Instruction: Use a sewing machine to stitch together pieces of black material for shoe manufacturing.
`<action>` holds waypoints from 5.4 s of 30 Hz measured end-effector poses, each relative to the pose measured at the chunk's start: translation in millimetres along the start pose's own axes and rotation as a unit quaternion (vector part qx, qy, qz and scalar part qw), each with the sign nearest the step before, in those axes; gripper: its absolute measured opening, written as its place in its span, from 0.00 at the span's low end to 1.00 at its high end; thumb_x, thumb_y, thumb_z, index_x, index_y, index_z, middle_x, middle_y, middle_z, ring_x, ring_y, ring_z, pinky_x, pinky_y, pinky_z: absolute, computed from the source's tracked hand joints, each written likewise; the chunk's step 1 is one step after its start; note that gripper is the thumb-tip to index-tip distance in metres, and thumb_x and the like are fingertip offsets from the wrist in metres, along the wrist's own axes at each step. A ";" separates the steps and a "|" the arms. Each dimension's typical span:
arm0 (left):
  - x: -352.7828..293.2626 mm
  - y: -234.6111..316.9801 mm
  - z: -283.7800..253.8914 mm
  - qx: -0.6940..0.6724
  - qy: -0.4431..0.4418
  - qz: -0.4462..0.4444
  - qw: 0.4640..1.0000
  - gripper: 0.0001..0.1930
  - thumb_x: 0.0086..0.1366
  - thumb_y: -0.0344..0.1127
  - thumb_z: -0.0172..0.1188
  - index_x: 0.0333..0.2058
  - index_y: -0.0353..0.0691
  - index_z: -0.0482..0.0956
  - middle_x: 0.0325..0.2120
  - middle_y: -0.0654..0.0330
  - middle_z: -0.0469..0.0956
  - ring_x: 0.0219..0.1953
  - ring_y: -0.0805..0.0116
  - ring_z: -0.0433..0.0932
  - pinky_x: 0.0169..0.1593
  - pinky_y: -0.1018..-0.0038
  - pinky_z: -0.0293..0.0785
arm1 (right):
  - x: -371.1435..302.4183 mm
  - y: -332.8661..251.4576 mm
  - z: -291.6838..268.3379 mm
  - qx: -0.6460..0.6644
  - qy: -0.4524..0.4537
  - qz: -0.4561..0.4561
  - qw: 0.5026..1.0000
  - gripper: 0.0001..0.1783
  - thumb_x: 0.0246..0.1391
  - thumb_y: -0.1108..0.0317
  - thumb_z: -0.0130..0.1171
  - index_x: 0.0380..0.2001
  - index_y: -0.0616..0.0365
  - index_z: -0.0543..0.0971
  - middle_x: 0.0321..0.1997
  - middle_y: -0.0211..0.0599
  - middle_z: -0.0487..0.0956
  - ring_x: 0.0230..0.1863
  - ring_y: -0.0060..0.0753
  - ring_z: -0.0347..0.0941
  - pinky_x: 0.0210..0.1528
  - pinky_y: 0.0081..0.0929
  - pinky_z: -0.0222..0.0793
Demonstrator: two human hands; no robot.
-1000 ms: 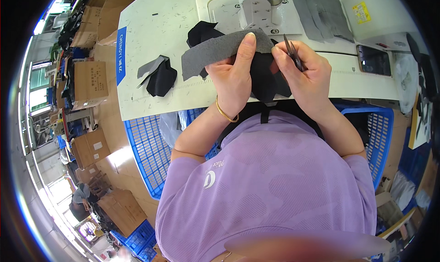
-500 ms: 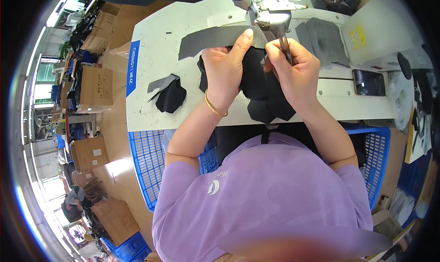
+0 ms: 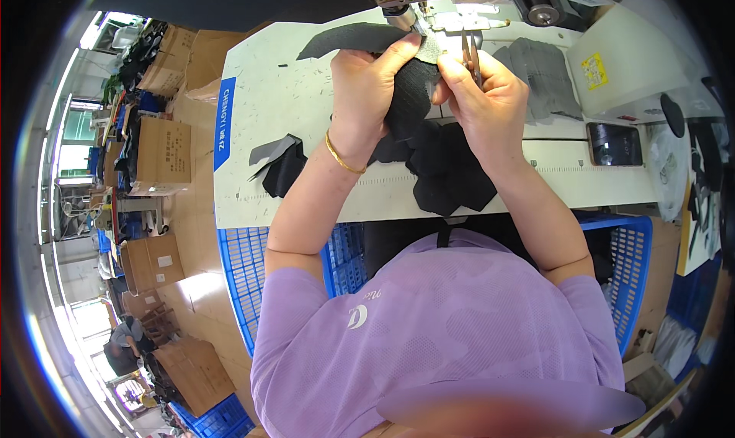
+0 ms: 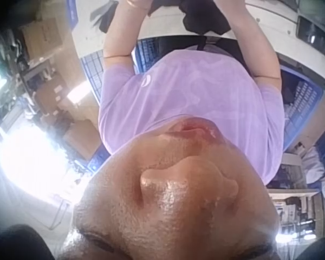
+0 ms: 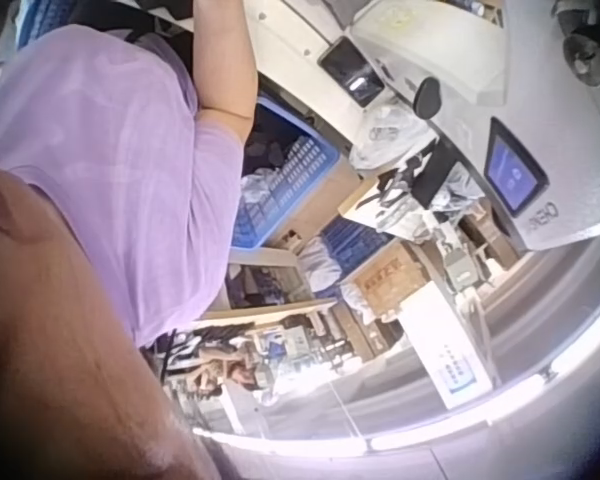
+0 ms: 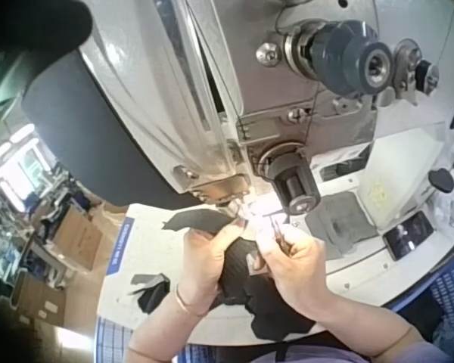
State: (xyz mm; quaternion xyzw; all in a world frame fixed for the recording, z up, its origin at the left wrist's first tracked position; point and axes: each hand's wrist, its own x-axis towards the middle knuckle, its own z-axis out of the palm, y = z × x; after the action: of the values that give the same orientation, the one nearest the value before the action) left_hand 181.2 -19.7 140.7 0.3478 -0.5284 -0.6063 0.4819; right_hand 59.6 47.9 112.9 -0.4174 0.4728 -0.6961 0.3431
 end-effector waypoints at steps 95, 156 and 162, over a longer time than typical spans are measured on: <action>47.5 17.2 -25.6 -0.041 -0.134 -0.049 0.989 0.10 0.60 0.23 0.58 0.40 0.30 0.81 0.35 0.60 0.82 0.35 0.71 0.79 0.41 0.78 0.75 | -18.7 -2.3 -24.3 0.031 -0.134 0.112 0.984 0.35 0.65 0.52 0.25 0.43 0.70 0.78 0.24 0.43 0.79 0.15 0.17 0.59 0.17 0.16 0.52; -55.4 -63.8 -51.5 0.407 -0.036 0.318 0.855 0.14 0.49 0.19 0.58 0.32 0.41 0.86 0.45 0.60 0.79 0.45 0.60 0.73 0.53 0.71 0.66 | -94.8 64.5 -93.6 -0.471 -0.117 -0.129 0.865 0.38 0.38 0.77 0.70 0.56 0.56 0.69 0.59 0.37 0.71 0.36 0.35 0.78 0.35 0.29 0.75; -49.7 -47.4 -57.4 0.108 -0.238 0.216 0.941 0.08 0.52 0.22 0.57 0.26 0.39 0.85 0.51 0.49 0.76 0.54 0.59 0.72 0.60 0.65 0.63 | -70.0 15.6 -62.1 -0.114 -0.111 0.016 0.987 0.15 0.54 0.73 0.63 0.45 0.63 0.76 0.38 0.35 0.80 0.20 0.14 0.65 0.21 0.14 0.60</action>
State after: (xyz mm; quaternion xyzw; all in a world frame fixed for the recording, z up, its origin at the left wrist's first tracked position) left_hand 238.9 9.0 78.7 0.1206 -0.7524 -0.4924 0.4206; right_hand 33.8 127.1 67.5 -0.5206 0.5145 -0.5820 0.3544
